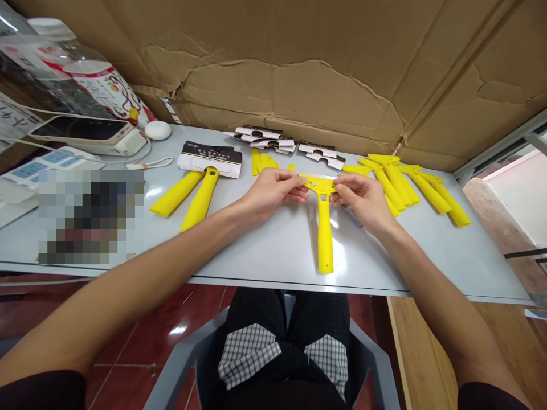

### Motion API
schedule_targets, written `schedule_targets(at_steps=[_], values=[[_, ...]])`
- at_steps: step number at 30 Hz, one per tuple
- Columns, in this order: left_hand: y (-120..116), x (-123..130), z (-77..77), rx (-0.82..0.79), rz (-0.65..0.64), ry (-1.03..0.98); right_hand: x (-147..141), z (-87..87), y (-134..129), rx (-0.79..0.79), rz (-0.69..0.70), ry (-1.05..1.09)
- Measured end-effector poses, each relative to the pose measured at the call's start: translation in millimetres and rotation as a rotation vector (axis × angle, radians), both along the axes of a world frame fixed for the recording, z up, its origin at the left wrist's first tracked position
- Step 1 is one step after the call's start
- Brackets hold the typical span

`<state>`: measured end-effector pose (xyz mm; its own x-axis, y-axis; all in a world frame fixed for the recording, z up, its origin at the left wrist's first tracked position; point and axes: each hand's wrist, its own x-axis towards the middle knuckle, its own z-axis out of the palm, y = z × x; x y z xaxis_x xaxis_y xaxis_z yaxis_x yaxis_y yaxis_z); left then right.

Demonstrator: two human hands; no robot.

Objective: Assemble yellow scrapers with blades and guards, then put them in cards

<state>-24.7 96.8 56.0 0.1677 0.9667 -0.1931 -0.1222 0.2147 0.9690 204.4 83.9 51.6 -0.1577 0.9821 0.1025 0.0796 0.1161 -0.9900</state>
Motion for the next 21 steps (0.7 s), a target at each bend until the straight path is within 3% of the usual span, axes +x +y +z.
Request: schedule_targets(at_steps=[11, 15, 17, 21], values=[[1.1, -0.1, -2.5, -0.042, -0.026, -0.056, -1.6, -4.7, 2.5, -0.121, -0.051, 0.185], [0.5, -1.3, -3.4, -0.006, -0.043, 0.07, -1.7, -7.5, 4.2, -0.142, -0.069, 0.207], [-0.1, -2.5, -5.0, 0.148, 0.016, 0.261, -1.7, -8.9, 5.0, -0.148, -0.072, 0.2], [-2.5, -6.0, -9.3, 0.738, 0.119, 0.646, -0.6, -10.7, 6.1, -0.142, -0.072, 0.197]])
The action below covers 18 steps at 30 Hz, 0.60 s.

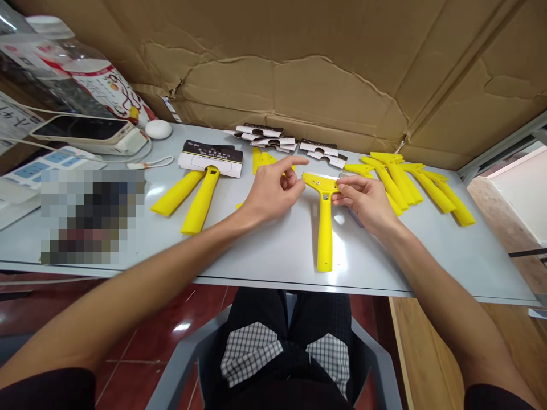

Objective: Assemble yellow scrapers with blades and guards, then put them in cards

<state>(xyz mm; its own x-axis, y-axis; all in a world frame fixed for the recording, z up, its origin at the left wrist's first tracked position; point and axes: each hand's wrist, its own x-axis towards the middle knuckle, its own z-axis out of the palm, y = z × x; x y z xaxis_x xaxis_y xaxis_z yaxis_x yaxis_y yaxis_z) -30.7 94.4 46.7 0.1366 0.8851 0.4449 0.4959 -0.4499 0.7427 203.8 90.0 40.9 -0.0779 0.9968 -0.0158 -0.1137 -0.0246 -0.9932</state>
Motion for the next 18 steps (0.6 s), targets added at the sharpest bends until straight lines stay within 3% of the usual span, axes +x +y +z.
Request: schedule_targets(at_steps=[2, 5, 18], values=[[-1.2, -1.4, -2.0, 0.221, -0.037, 0.125, 0.8, -0.2, 0.3, 0.006, 0.005, 0.005], [-1.8, -2.3, -5.2, 0.365, -0.084, 0.221, 1.5, 0.2, 0.3, 0.008, 0.001, 0.011], [-2.3, -1.3, -6.1, 0.291, -0.083, 0.227, -1.5, -0.5, -6.4, 0.017, 0.092, -0.055]])
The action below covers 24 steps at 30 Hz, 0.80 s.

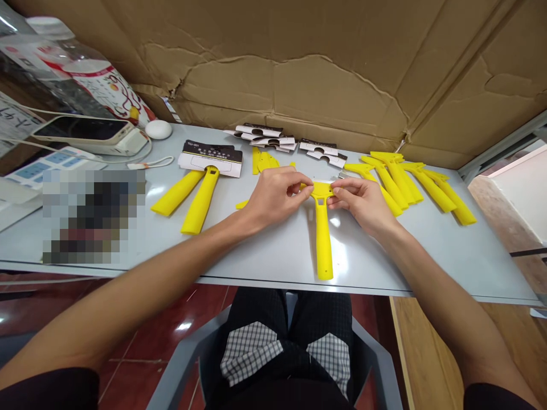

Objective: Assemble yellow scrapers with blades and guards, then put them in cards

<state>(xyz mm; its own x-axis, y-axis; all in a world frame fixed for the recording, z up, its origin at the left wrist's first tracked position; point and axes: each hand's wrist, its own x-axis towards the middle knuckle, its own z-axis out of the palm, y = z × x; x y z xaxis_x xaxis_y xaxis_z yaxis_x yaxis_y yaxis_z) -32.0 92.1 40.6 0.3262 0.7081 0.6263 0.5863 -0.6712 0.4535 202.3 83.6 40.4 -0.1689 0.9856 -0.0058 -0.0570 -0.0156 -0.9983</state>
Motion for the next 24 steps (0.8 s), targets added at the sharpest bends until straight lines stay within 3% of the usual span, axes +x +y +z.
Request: schedule_targets(at_steps=[11, 24], values=[[7.0, -7.6, 12.7, -0.16, 0.008, -0.038, 1.1, -0.7, 1.6, 0.016, -0.021, 0.01], [6.3, -7.6, 10.9, -0.099, -0.02, 0.015, 1.4, 0.4, 0.5, 0.007, -0.006, -0.017]])
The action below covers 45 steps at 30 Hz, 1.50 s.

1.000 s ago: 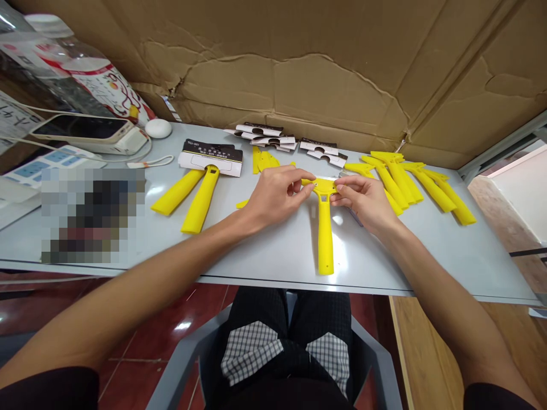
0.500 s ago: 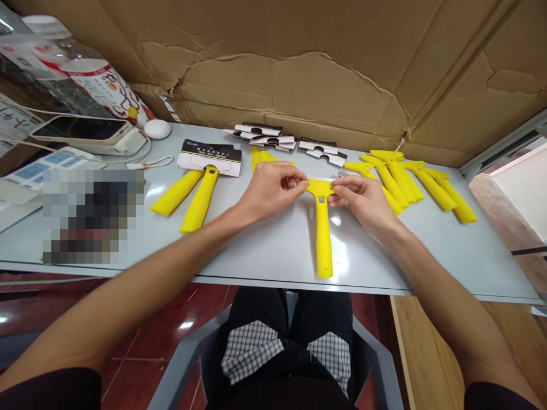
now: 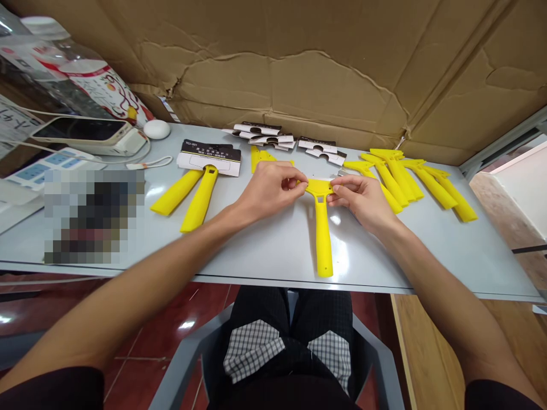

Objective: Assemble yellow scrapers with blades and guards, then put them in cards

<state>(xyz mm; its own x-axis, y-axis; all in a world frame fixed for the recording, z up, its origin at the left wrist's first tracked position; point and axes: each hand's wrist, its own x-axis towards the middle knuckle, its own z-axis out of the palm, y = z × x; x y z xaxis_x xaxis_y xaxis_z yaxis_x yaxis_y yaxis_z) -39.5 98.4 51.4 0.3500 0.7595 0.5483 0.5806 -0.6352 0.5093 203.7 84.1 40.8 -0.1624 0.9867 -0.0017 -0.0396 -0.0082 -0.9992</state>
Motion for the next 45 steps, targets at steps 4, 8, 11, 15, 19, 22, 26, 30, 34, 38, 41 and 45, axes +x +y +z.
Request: schedule_targets(at_steps=[4, 8, 11, 15, 19, 22, 26, 30, 34, 38, 41, 45], values=[[-0.5, 0.1, 0.5, -0.009, 0.009, 0.002, 0.0, -0.3, -0.3, 0.001, 0.003, 0.01], [0.0, -0.3, 0.3, 0.011, 0.001, -0.005, 0.0, -0.9, 0.0, -0.005, -0.011, 0.017], [1.3, -0.5, -0.7, 0.031, 0.002, 0.002, 0.2, -0.6, 0.0, -0.009, -0.01, 0.008], [1.8, -0.1, -1.6, 0.039, 0.004, 0.015, 0.3, -0.9, 0.4, -0.005, -0.005, 0.016], [0.5, 0.5, -0.8, 0.052, 0.014, 0.036, -0.1, -1.3, 0.8, -0.006, -0.007, 0.025], [0.1, 0.7, -0.7, 0.059, 0.027, 0.058, -0.1, -0.6, 0.6, -0.005, -0.007, 0.02], [0.7, 0.2, -2.4, 0.075, 0.028, 0.058, 0.1, 0.6, 0.2, -0.006, -0.015, 0.019], [0.8, -0.6, -2.7, 0.082, 0.02, 0.043, -0.3, 2.3, -0.2, -0.006, -0.017, 0.03], [-0.3, -1.5, -0.2, 0.057, 0.024, 0.046, -0.3, 5.1, -0.9, 0.0, -0.026, 0.027], [-0.9, -1.8, 0.5, 0.057, 0.007, 0.073, -0.1, 6.3, -1.3, 0.002, -0.033, 0.036], [-0.5, -1.8, -0.8, 0.061, 0.009, 0.087, -0.1, 5.9, -1.3, 0.0, -0.032, 0.035], [0.6, -2.3, -1.9, 0.069, 0.0, 0.087, -0.5, 5.4, -0.7, -0.003, -0.032, 0.041]])
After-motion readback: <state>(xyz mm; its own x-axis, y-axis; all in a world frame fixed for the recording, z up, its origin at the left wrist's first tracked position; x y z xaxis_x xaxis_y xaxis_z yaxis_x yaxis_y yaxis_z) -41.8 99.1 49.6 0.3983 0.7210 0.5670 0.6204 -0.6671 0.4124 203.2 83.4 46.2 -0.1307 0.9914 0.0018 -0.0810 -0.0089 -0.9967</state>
